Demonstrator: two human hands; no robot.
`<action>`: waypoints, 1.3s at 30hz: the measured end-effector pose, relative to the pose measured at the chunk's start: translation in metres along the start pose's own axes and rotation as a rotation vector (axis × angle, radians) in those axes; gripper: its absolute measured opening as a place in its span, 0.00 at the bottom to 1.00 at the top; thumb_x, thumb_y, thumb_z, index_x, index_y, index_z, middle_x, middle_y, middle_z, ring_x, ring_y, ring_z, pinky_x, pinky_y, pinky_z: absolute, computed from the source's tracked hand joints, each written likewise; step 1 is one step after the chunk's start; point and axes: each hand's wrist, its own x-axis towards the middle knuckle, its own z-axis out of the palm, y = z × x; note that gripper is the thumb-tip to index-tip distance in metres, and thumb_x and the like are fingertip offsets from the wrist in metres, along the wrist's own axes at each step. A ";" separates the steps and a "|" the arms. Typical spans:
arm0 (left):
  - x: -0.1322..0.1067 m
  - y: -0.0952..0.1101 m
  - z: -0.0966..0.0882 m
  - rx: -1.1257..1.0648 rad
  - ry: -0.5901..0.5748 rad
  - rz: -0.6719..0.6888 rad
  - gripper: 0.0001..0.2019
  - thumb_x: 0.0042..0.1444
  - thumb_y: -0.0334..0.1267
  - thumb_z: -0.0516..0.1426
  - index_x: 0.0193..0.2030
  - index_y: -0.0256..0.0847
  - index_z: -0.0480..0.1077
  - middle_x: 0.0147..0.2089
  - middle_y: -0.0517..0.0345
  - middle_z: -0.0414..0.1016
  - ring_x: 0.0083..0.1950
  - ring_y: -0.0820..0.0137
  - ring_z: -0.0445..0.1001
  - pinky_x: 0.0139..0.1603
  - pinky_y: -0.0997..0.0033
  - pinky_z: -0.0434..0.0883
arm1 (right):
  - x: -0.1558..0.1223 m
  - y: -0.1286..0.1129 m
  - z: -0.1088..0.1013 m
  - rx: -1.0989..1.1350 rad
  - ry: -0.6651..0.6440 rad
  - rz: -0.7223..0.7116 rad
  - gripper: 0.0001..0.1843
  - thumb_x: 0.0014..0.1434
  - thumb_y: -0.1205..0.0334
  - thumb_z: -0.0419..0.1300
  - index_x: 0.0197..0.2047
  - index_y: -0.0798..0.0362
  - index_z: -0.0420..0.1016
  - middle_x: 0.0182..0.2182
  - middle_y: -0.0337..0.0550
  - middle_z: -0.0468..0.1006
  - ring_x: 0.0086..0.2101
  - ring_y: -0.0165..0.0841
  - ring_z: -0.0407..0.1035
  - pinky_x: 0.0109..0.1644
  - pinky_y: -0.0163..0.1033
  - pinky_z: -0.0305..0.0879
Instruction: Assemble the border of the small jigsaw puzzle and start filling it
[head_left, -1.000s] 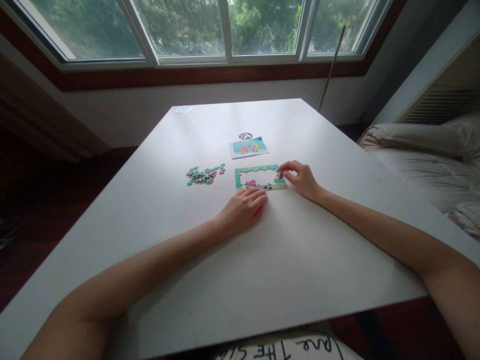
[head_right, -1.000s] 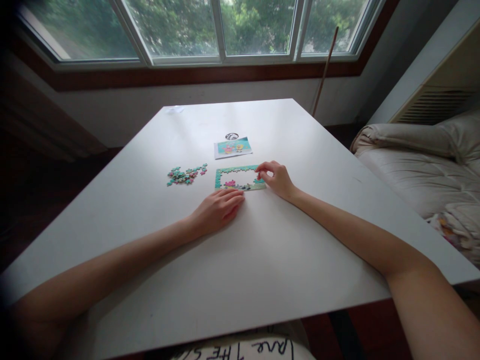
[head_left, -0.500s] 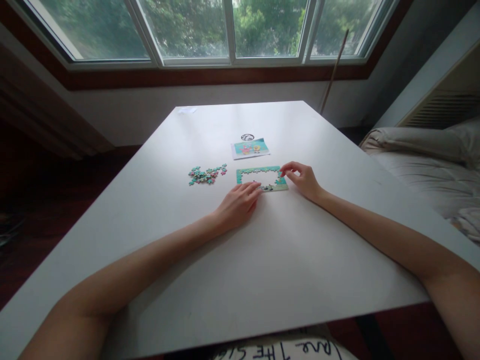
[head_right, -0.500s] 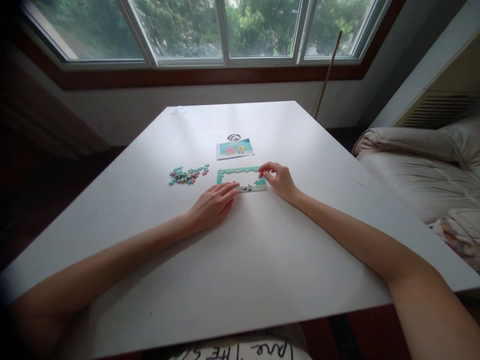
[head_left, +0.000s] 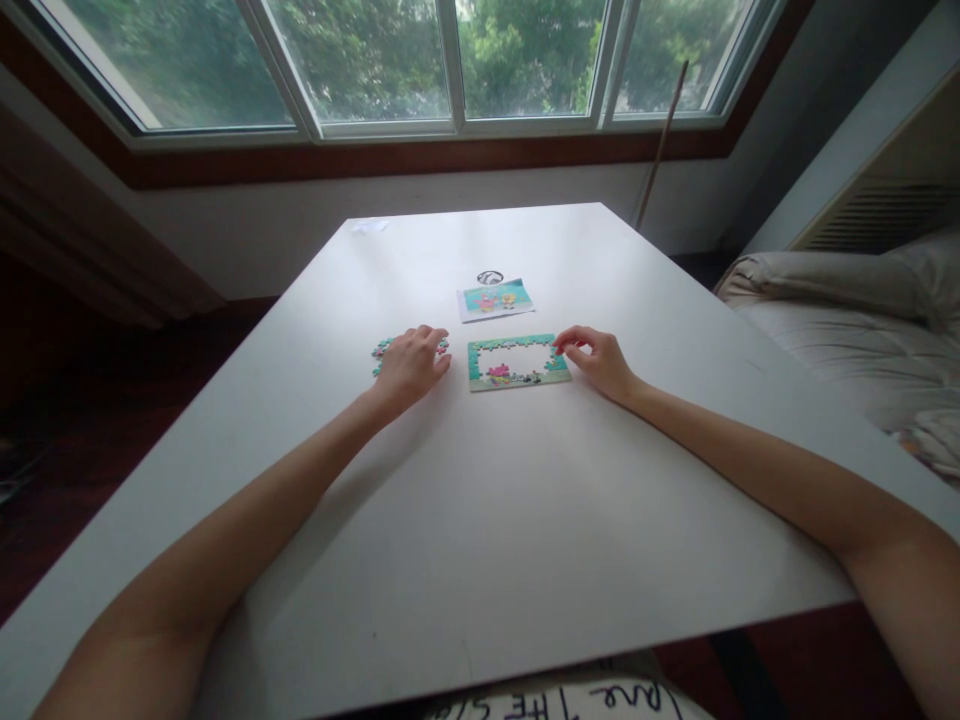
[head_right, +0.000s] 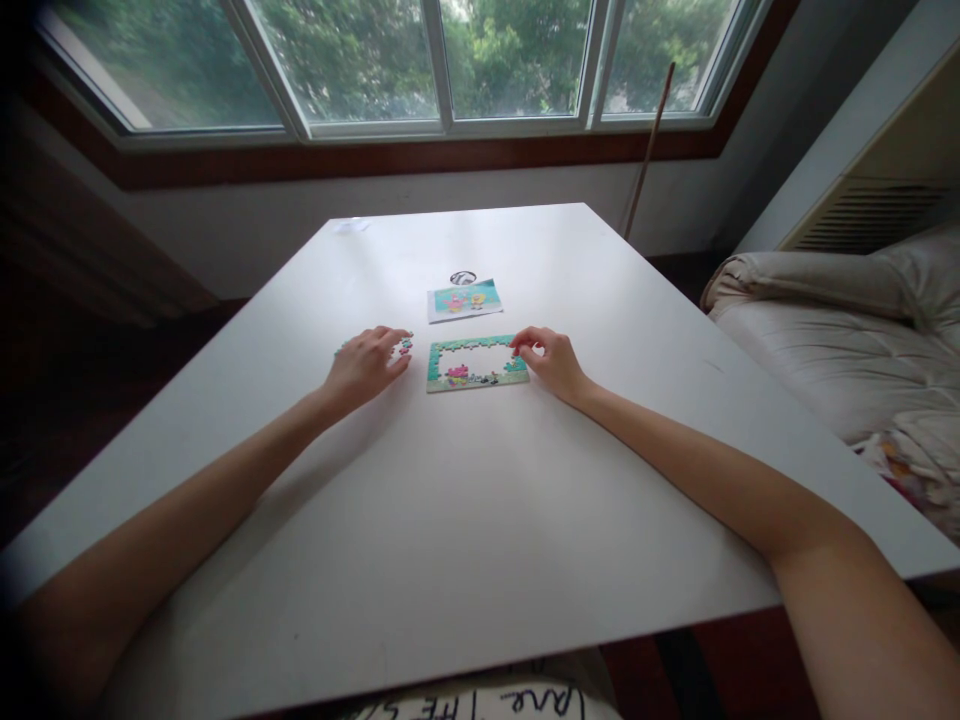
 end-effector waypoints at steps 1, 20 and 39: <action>0.001 -0.004 0.004 0.010 0.007 -0.008 0.16 0.57 0.39 0.53 0.52 0.37 0.68 0.46 0.48 0.73 0.46 0.58 0.71 0.45 0.61 0.68 | 0.000 0.000 0.000 -0.001 -0.003 -0.001 0.10 0.50 0.69 0.53 0.30 0.52 0.76 0.27 0.39 0.80 0.32 0.32 0.72 0.42 0.38 0.63; 0.001 -0.007 0.024 -0.178 0.095 0.166 0.12 0.60 0.30 0.47 0.42 0.39 0.70 0.42 0.51 0.72 0.45 0.63 0.69 0.46 0.64 0.69 | -0.001 -0.001 -0.001 -0.038 -0.014 -0.034 0.11 0.51 0.68 0.52 0.30 0.52 0.76 0.26 0.39 0.79 0.32 0.33 0.71 0.42 0.39 0.64; 0.001 -0.005 0.025 -0.197 0.084 0.083 0.15 0.60 0.32 0.48 0.53 0.37 0.67 0.48 0.49 0.75 0.51 0.62 0.69 0.51 0.63 0.68 | -0.002 0.001 -0.002 -0.064 -0.028 -0.049 0.10 0.51 0.70 0.53 0.31 0.52 0.75 0.26 0.38 0.79 0.32 0.32 0.71 0.42 0.39 0.63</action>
